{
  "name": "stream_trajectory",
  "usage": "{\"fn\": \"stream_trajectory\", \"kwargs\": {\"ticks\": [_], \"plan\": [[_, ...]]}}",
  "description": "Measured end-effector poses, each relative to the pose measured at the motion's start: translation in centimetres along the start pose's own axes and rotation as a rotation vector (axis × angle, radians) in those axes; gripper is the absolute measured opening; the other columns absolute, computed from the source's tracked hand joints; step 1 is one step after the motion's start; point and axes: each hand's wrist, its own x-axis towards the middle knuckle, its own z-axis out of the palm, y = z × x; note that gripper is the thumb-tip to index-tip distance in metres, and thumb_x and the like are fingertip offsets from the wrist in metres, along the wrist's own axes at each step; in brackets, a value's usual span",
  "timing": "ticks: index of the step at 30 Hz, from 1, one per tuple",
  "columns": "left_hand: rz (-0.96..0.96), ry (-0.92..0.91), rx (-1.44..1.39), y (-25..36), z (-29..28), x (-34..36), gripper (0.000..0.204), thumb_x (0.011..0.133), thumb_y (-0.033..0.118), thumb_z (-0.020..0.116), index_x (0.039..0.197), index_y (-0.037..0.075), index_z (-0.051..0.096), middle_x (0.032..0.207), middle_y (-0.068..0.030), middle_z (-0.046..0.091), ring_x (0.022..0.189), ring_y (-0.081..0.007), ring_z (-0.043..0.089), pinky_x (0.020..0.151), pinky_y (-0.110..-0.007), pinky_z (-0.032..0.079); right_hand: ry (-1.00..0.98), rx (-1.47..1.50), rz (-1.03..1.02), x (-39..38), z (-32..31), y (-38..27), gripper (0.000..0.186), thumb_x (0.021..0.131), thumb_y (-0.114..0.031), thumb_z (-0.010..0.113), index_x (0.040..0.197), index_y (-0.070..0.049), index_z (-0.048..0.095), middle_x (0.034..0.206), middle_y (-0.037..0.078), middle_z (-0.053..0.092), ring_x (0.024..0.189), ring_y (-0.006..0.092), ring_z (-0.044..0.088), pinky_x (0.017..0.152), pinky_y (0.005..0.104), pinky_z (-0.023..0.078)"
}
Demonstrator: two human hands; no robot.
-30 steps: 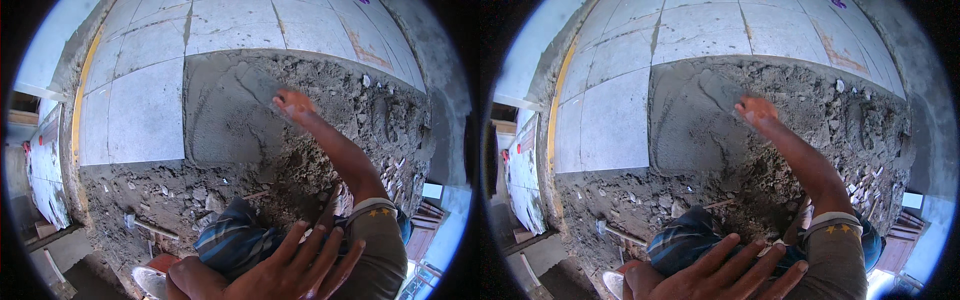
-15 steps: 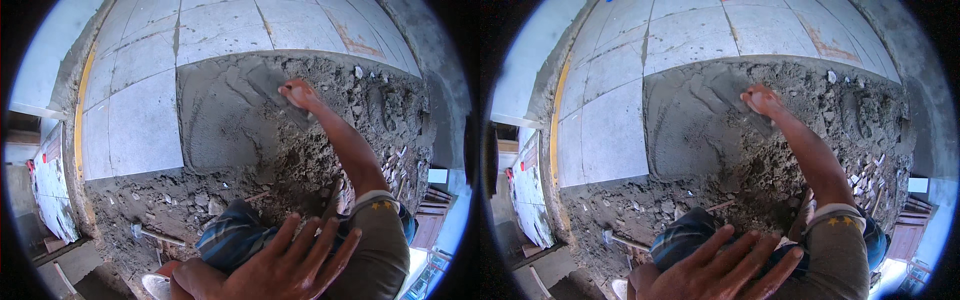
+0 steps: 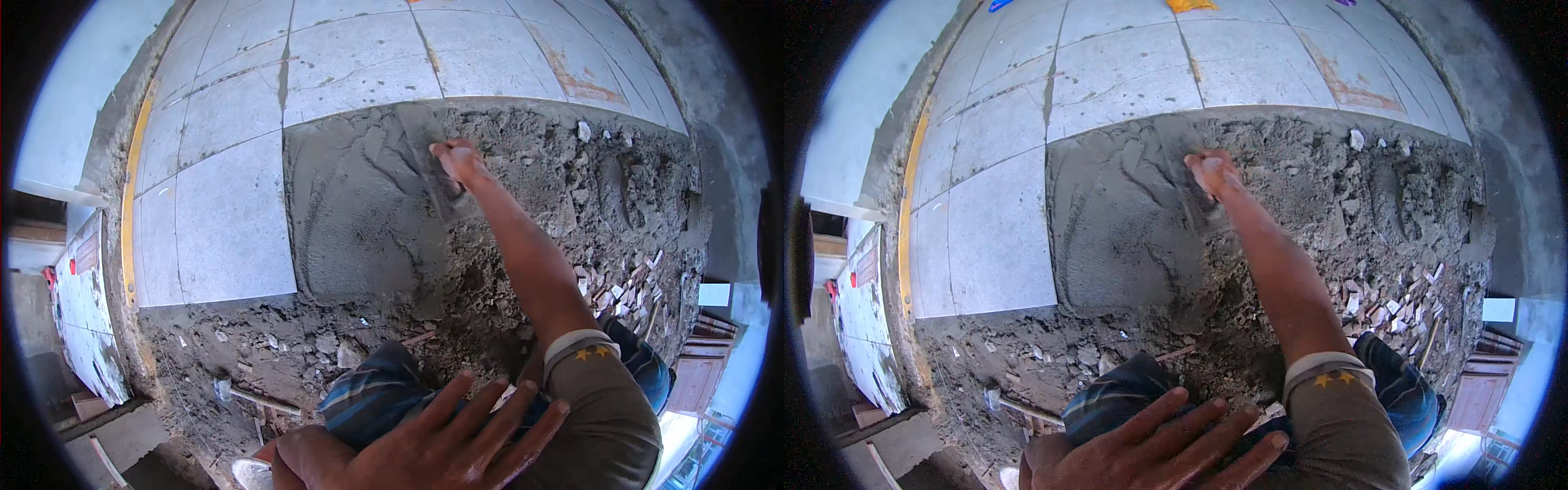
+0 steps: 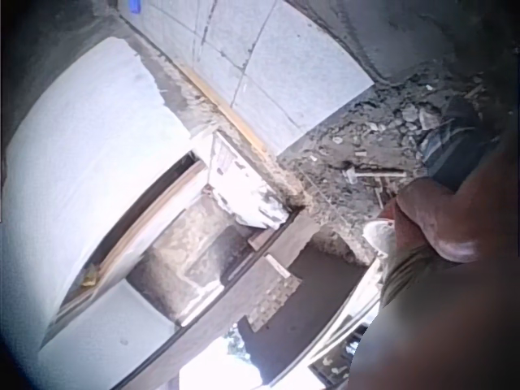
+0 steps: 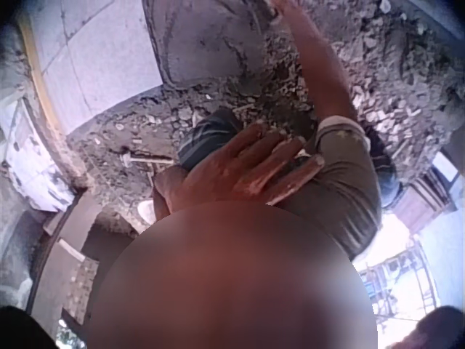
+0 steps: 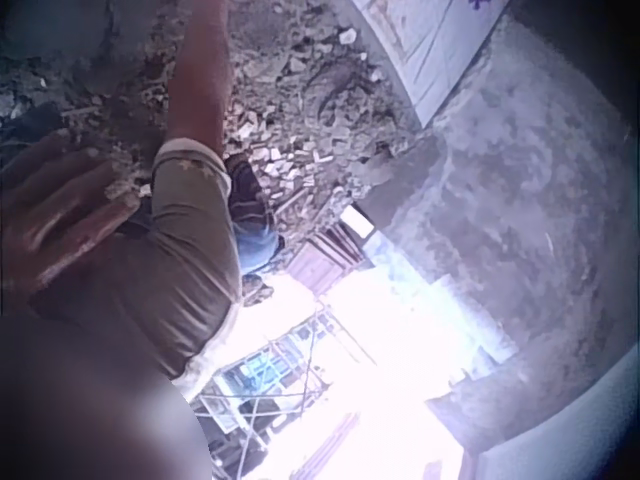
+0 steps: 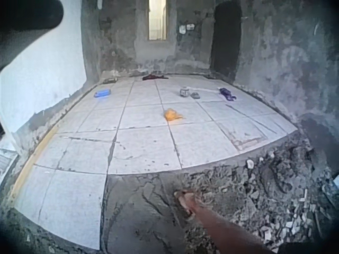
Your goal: The person is applying mortar to the floor and leveling it using a trowel to prepare the surface for laying tiles.
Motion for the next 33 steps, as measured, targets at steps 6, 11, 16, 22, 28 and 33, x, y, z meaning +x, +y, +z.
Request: {"fn": "stream_trajectory", "kwargs": {"ticks": [6,11,16,22,28,33], "plan": [[-0.012,-0.109,-0.128,0.5,0.2,0.9,0.060,0.096,0.028,0.059,0.152,0.009,0.052,0.130,-0.0180,0.062,0.121,-0.0349,0.064,0.106,-0.057,0.053,0.025,-0.318,-0.394,-3.3,1.0,-1.6,0.044,0.100,-0.050,0.058,0.102,-0.008,0.070,0.084,0.015,0.072,0.085,0.0375,0.072,0.075,0.0447,0.056],[-0.054,-0.027,-0.064,0.2,0.4,0.4,0.056,0.097,0.019,0.063,0.151,0.010,0.052,0.130,-0.0168,0.062,0.117,-0.0339,0.066,0.106,-0.055,0.054,-0.124,-0.676,-0.315,-3.5,-2.2,-3.2,0.040,0.104,-0.044,0.056,0.119,-0.010,0.070,0.115,0.016,0.073,0.102,0.0390,0.071,0.087,0.0500,0.057],[-0.127,-0.054,-0.012,0.3,0.9,0.2,0.056,0.097,0.019,0.064,0.152,0.013,0.052,0.131,-0.0158,0.062,0.117,-0.0315,0.066,0.107,-0.053,0.053,-0.050,-0.769,-0.182,-1.8,-4.9,-4.8,0.039,0.106,-0.042,0.053,0.126,-0.013,0.069,0.125,0.016,0.071,0.116,0.0381,0.068,0.096,0.0532,0.055],[-0.138,0.011,0.031,0.4,-0.3,-0.3,0.057,0.097,0.021,0.061,0.152,0.011,0.051,0.132,-0.0161,0.062,0.120,-0.0304,0.065,0.109,-0.053,0.053,0.058,-0.696,-0.102,-3.3,-3.5,-4.5,0.035,0.104,-0.038,0.059,0.124,-0.011,0.070,0.113,0.016,0.071,0.105,0.0321,0.068,0.087,0.0439,0.056],[-0.095,-0.019,-0.080,1.8,-1.8,-0.9,0.055,0.098,0.021,0.059,0.151,0.009,0.052,0.131,-0.0170,0.062,0.119,-0.0322,0.065,0.107,-0.054,0.053,-0.063,-0.029,-0.038,-7.2,-2.5,-0.8,0.040,0.097,-0.041,0.071,0.111,-0.004,0.070,0.072,0.010,0.065,0.057,0.0214,0.060,0.057,0.0361,0.052],[-0.083,0.035,-0.025,1.6,-1.1,-2.4,0.055,0.097,0.020,0.062,0.150,0.012,0.053,0.130,-0.0152,0.062,0.118,-0.0314,0.065,0.105,-0.054,0.054,0.182,0.466,0.272,-8.5,0.8,-0.5,0.039,0.098,-0.038,0.070,0.102,0.000,0.070,0.066,0.007,0.062,0.043,0.0197,0.051,0.040,0.0408,0.042]]}}
